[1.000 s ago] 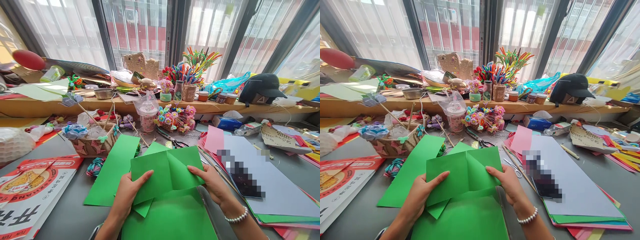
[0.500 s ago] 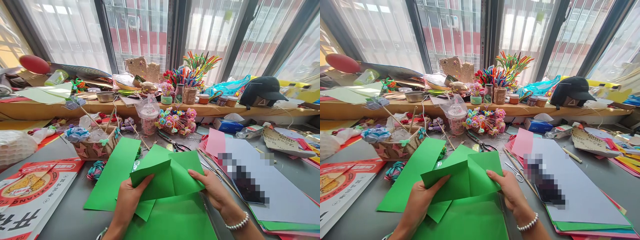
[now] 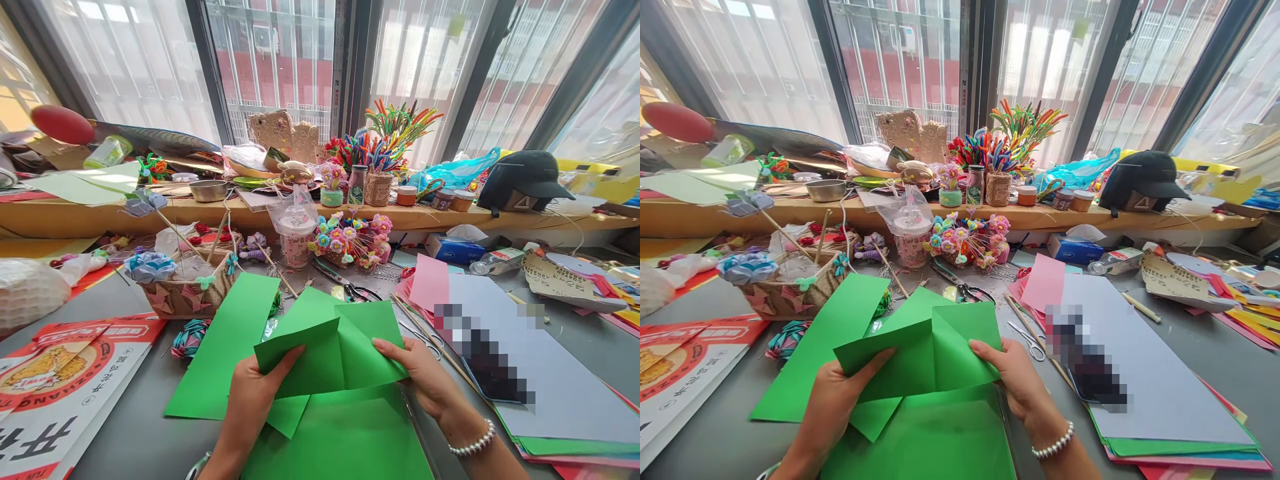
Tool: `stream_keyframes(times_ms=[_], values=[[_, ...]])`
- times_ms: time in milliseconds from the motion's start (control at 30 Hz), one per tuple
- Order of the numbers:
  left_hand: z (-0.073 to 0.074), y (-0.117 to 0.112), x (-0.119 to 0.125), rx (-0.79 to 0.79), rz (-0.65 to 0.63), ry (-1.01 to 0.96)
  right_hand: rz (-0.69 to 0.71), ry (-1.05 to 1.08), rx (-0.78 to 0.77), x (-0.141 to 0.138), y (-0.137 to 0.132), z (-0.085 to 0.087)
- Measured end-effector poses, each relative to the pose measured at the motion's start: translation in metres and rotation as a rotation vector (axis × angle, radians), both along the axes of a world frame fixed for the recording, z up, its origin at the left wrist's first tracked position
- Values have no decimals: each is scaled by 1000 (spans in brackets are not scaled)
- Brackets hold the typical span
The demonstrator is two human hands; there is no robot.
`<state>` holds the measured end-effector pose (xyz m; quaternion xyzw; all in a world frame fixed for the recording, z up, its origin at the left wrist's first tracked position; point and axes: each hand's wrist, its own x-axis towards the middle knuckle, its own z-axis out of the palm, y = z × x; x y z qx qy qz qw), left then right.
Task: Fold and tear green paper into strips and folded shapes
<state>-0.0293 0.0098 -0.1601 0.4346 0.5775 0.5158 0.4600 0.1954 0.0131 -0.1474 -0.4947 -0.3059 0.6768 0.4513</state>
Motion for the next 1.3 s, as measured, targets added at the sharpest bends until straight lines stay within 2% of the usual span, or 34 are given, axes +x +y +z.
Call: stream_keyframes(times_ms=[133, 267, 500, 767, 1133, 1300], values=[[10, 1, 3, -56, -27, -85, -28, 14, 83, 1, 0, 0], [16, 2, 3, -126, -63, -20, -59, -37, 136, 3, 0, 1], [10, 3, 1, -22, -110, 184, -15, -99, 152, 2, 0, 4], [10, 0, 3, 60, -13, 255, 7, 15, 44, 1, 1, -2], [12, 1, 3, -54, -102, 40, 52, -53, 143, 5, 0, 5], [8, 1, 2, -35, -108, -4, 65, -35, 134, 6, 0, 3]])
